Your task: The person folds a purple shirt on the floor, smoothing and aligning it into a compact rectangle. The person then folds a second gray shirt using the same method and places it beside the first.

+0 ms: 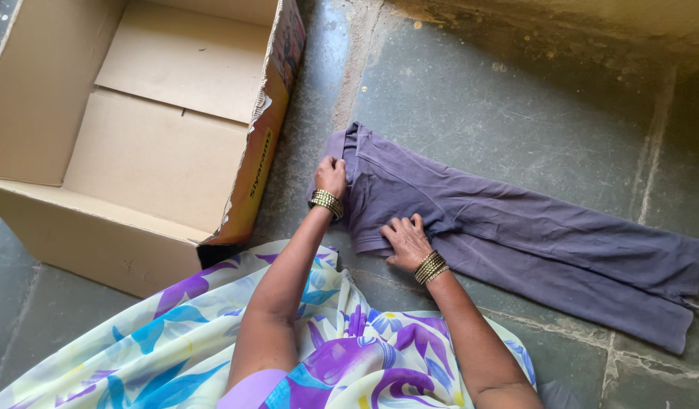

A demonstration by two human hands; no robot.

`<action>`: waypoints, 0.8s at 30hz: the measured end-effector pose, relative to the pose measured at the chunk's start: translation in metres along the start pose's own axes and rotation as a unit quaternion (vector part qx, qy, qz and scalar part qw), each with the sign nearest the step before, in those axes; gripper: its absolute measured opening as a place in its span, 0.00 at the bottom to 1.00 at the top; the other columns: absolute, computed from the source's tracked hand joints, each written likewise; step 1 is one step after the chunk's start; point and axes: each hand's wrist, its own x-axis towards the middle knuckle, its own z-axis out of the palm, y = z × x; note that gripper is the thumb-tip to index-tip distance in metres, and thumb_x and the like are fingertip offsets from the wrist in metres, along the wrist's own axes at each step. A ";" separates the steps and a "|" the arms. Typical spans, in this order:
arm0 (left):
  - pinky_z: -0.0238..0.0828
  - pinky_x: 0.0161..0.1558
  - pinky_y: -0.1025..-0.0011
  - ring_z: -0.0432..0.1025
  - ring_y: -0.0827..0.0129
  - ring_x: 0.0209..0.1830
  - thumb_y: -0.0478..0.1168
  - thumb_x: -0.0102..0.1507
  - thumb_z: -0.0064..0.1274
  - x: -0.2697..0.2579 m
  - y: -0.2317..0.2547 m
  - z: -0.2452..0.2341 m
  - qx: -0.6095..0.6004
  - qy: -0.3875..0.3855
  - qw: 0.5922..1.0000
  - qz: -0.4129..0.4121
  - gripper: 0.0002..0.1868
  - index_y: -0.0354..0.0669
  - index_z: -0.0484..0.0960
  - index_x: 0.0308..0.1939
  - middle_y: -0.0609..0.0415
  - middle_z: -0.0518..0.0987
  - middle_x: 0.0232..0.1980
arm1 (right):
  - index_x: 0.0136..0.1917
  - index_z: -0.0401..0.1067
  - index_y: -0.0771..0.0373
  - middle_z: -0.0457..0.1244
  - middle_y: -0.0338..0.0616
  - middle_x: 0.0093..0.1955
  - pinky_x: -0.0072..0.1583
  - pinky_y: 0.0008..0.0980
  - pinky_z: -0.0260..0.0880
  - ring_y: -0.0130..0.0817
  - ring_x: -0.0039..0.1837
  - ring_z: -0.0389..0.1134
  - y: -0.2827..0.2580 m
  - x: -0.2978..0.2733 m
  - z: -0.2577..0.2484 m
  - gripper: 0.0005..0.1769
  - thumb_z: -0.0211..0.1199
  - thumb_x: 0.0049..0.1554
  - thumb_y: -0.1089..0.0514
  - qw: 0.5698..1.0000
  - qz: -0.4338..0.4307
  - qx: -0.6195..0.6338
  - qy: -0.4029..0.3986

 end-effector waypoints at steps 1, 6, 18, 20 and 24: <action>0.73 0.47 0.55 0.79 0.47 0.41 0.49 0.66 0.52 -0.012 0.002 -0.007 0.031 -0.034 0.999 -0.016 0.18 0.34 0.83 0.38 0.37 0.84 0.39 | 0.56 0.69 0.56 0.60 0.44 0.51 0.66 0.52 0.50 0.43 0.58 0.62 -0.002 0.001 0.002 0.36 0.79 0.35 0.51 1.000 0.003 -0.015 -0.015; 0.72 0.44 0.53 0.77 0.44 0.42 0.53 0.59 0.60 -0.056 0.026 -0.013 0.072 -0.038 0.996 0.026 0.23 0.34 0.83 0.41 0.37 0.83 0.41 | 0.50 0.71 0.56 0.61 0.45 0.49 0.61 0.53 0.54 0.44 0.56 0.63 0.000 0.003 0.018 0.18 0.67 0.46 0.60 0.997 -0.017 -0.016 0.075; 0.72 0.45 0.51 0.77 0.41 0.42 0.42 0.64 0.55 -0.061 -0.013 0.017 0.023 0.024 0.998 0.051 0.12 0.35 0.75 0.42 0.36 0.82 0.40 | 0.53 0.70 0.57 0.63 0.41 0.50 0.61 0.44 0.59 0.42 0.57 0.64 0.003 0.003 0.019 0.13 0.65 0.54 0.61 0.987 -0.011 0.126 0.099; 0.72 0.45 0.52 0.77 0.42 0.41 0.43 0.62 0.55 -0.055 -0.018 0.017 0.032 0.009 0.999 0.027 0.13 0.36 0.75 0.41 0.37 0.82 0.39 | 0.59 0.70 0.57 0.63 0.43 0.53 0.62 0.44 0.58 0.43 0.59 0.63 0.001 0.004 0.012 0.22 0.68 0.50 0.60 0.988 -0.008 0.131 0.081; 0.71 0.48 0.50 0.76 0.41 0.43 0.54 0.65 0.54 -0.062 -0.002 0.007 0.076 -0.017 0.997 -0.025 0.20 0.39 0.77 0.43 0.37 0.82 0.40 | 0.72 0.64 0.52 0.61 0.44 0.57 0.65 0.44 0.57 0.43 0.62 0.61 -0.002 -0.003 0.005 0.39 0.71 0.47 0.60 0.992 0.011 0.121 0.034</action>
